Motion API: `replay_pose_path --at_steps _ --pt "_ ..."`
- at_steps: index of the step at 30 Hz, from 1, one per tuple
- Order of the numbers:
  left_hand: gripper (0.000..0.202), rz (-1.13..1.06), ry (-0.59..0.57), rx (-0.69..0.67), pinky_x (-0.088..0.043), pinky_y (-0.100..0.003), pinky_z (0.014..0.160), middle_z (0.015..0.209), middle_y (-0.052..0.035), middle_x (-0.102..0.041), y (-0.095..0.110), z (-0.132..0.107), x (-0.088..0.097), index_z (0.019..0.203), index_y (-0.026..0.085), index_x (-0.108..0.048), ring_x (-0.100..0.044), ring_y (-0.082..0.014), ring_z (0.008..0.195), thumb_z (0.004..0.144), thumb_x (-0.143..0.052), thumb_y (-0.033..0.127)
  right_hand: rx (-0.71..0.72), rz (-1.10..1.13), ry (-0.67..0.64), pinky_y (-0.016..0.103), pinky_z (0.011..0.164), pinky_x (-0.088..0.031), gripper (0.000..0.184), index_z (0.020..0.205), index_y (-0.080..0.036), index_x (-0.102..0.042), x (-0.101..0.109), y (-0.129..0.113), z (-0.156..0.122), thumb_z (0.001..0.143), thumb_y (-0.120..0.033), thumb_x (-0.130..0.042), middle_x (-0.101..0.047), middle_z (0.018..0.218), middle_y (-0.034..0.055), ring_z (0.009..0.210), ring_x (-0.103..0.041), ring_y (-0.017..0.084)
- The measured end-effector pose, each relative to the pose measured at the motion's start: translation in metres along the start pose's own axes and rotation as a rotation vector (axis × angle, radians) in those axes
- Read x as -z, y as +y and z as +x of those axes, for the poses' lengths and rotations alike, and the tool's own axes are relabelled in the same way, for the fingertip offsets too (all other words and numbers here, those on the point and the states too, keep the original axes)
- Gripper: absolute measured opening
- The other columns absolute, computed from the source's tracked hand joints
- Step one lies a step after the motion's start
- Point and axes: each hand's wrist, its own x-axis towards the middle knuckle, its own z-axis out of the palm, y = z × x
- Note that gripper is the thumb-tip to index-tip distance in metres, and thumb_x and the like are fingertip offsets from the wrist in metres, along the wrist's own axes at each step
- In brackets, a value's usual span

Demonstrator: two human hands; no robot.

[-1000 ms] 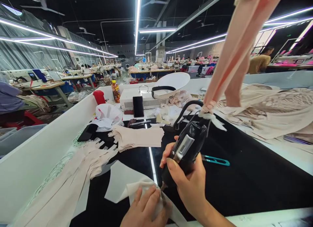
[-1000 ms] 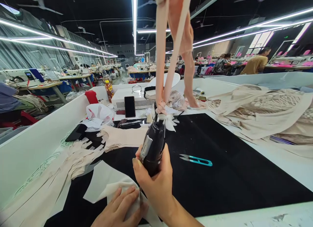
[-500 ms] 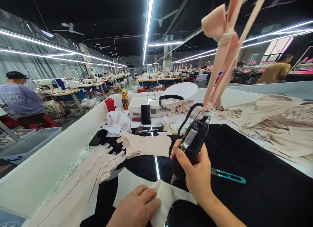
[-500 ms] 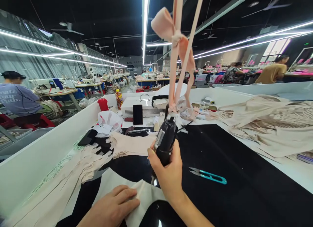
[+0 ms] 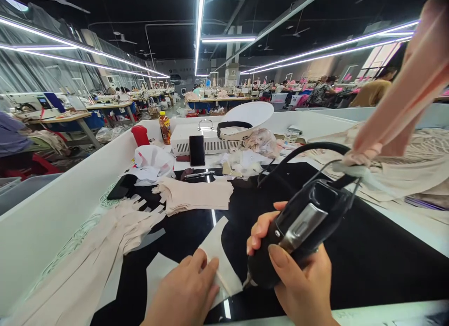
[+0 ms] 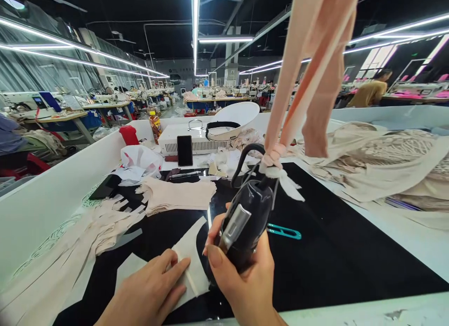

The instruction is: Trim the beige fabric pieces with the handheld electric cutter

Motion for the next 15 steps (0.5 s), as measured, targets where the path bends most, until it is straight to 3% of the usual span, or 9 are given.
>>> replay_pose_path --at_steps 6,10,15 --pt "0.044 0.041 0.03 -0.018 -0.054 -0.022 0.065 0.11 0.0008 -0.068 -0.002 -0.005 -0.005 0.132 0.027 -0.059 -0.07 -0.0155 0.086 0.091 -0.065 0.012 -0.004 -0.001 0.053 0.029 0.064 -0.059 0.041 0.125 -0.031 -0.059 -0.006 0.002 -0.004 0.092 -0.034 -0.083 -0.068 0.09 0.0001 0.071 -0.065 0.015" --pt "0.04 0.077 0.14 -0.072 -0.051 -0.024 0.057 0.105 -0.0005 -0.067 -0.003 -0.009 -0.01 0.128 0.023 -0.058 -0.069 -0.0161 0.079 0.089 -0.061 0.012 -0.043 0.017 0.152 0.029 0.065 -0.057 0.045 0.123 -0.031 -0.06 -0.016 0.002 -0.006 0.088 -0.041 -0.087 -0.067 0.089 -0.0012 0.072 -0.063 0.016" --pt "0.024 0.216 0.337 -0.14 -0.048 -0.029 0.051 0.093 -0.0041 -0.067 -0.006 -0.008 -0.02 0.118 0.017 -0.062 -0.064 -0.0193 0.066 0.098 -0.049 0.016 -0.036 0.015 0.134 0.029 0.065 -0.057 0.043 0.123 -0.031 -0.061 -0.018 0.002 -0.008 0.089 -0.041 -0.085 -0.067 0.09 -0.0008 0.072 -0.064 0.016"
